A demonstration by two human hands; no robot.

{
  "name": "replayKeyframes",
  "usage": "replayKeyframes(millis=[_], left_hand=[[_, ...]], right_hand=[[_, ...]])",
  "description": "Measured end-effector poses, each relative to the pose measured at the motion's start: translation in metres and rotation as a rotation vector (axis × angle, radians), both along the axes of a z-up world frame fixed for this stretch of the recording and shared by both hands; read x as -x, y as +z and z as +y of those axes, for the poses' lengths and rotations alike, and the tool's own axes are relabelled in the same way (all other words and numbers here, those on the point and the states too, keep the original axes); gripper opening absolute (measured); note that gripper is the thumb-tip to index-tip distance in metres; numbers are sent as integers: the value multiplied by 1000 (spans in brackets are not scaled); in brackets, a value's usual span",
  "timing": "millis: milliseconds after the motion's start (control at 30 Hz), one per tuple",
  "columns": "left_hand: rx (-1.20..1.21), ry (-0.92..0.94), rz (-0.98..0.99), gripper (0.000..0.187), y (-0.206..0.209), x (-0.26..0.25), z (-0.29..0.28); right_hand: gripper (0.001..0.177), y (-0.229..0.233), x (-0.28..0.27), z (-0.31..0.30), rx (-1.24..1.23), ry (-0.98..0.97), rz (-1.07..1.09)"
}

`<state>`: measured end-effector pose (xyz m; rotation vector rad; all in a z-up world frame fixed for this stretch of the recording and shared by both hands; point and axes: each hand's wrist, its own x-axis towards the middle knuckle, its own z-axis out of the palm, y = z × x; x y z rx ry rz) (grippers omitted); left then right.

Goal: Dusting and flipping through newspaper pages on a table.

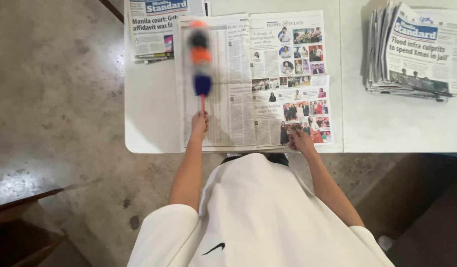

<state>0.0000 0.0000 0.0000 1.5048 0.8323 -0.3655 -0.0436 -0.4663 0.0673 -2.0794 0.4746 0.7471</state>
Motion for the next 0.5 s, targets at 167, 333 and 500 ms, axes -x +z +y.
replayKeyframes(millis=[167,333,500], left_hand=[[184,-38,-54,34,108,-9,-18],[261,-367,25,36,127,36,-30],[260,72,20,23,59,94,-11]], right_hand=[[32,13,0,9,111,35,32],[31,16,-3,-4,-103,-73,18],[31,27,-8,-6,-104,-55,47]])
